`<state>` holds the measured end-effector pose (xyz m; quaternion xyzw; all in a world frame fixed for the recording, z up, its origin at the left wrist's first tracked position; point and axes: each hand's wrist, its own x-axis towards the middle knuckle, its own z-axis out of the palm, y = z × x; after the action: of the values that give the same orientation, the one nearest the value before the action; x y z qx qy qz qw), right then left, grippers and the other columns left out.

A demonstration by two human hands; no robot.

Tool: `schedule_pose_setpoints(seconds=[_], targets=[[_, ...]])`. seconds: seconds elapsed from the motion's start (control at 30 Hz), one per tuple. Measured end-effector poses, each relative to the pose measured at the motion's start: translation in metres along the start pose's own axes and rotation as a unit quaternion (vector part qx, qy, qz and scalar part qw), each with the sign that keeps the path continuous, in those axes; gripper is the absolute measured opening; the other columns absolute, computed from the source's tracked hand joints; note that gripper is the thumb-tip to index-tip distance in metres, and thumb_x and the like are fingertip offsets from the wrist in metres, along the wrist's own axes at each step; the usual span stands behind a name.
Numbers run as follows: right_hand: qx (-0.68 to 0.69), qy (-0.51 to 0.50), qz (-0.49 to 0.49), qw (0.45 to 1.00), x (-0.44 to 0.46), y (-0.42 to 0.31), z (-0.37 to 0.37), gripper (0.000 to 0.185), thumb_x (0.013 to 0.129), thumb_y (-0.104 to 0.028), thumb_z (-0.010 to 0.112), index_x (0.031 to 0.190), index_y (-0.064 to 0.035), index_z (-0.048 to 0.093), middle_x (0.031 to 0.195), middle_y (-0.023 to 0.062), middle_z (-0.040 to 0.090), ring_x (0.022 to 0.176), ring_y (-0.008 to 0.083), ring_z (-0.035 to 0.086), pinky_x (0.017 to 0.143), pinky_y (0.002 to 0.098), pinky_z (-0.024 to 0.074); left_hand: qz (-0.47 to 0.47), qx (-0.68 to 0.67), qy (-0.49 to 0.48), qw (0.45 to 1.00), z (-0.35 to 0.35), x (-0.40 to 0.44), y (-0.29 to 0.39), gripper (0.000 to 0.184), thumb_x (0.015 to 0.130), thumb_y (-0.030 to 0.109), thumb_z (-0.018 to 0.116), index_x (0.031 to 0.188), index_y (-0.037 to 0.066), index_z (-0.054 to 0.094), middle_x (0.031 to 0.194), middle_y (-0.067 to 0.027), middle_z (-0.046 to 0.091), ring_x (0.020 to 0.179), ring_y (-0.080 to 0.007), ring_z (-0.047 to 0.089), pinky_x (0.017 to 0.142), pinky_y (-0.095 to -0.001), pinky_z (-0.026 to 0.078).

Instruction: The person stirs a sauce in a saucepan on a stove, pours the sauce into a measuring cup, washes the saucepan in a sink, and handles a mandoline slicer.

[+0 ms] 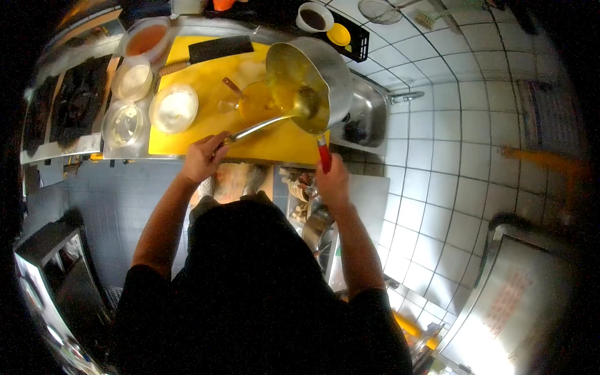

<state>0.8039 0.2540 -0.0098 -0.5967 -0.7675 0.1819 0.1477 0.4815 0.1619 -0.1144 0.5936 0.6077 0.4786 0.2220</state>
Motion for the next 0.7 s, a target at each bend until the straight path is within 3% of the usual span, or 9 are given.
schedule_pose_setpoints(seconds=[0.1,0.3,0.5,0.63,0.7], targets=[[-0.023,-0.003,-0.006,1.000,0.001,-0.009,-0.003,0.025,0.094,-0.019,0.065,0.111,-0.0006,0.060,0.089,0.0230,0.068,0.077,0.0369,0.068,0.071,0.0431,0.0530,0.095,-0.024,0.016,0.995,0.014,0.011,0.004,0.029,0.089,0.017,0.070,0.117,0.008,0.068,0.086,-0.0132,0.070,0.072,-0.0331,0.067,0.062,-0.0413,0.054],[-0.072,-0.035,0.004,0.997,0.003,-0.009,-0.006,0.026,0.095,-0.021,0.065,0.111,-0.0018,0.060,0.090,0.0240,0.068,0.081,0.0406,0.068,0.072,0.0451,0.0534,0.011,0.136,0.031,0.990,0.003,-0.012,-0.030,0.032,0.089,0.015,0.071,0.118,0.004,0.065,0.087,-0.0149,0.069,0.075,-0.0348,0.067,0.064,-0.0417,0.054],[-0.087,-0.030,-0.006,0.996,-0.003,-0.015,0.008,0.023,0.095,-0.021,0.064,0.109,-0.0029,0.060,0.088,0.0245,0.068,0.081,0.0432,0.067,0.071,0.0478,0.0535,-0.019,-0.005,0.123,0.992,0.033,-0.003,0.007,0.031,0.095,0.014,0.064,0.123,0.000,0.059,0.092,-0.0207,0.069,0.079,-0.0390,0.068,0.069,-0.0434,0.055],[-0.085,-0.022,-0.006,0.996,-0.009,-0.016,0.019,0.025,0.095,-0.022,0.064,0.110,-0.0023,0.060,0.087,0.0249,0.068,0.080,0.0430,0.067,0.071,0.0482,0.0535,-0.162,-0.126,0.031,0.978,0.052,-0.016,0.016,0.031,0.097,0.015,0.062,0.123,-0.002,0.057,0.093,-0.0258,0.067,0.084,-0.0432,0.067,0.072,-0.0447,0.055],[-0.073,-0.018,0.008,0.997,-0.009,-0.018,0.020,0.025,0.095,-0.022,0.064,0.109,-0.0016,0.060,0.087,0.0251,0.068,0.080,0.0429,0.068,0.071,0.0480,0.0534,-0.108,-0.076,-0.024,0.991,0.045,-0.037,0.006,0.032,0.097,0.016,0.062,0.123,-0.001,0.058,0.093,-0.0259,0.067,0.083,-0.0435,0.067,0.072,-0.0445,0.054]])
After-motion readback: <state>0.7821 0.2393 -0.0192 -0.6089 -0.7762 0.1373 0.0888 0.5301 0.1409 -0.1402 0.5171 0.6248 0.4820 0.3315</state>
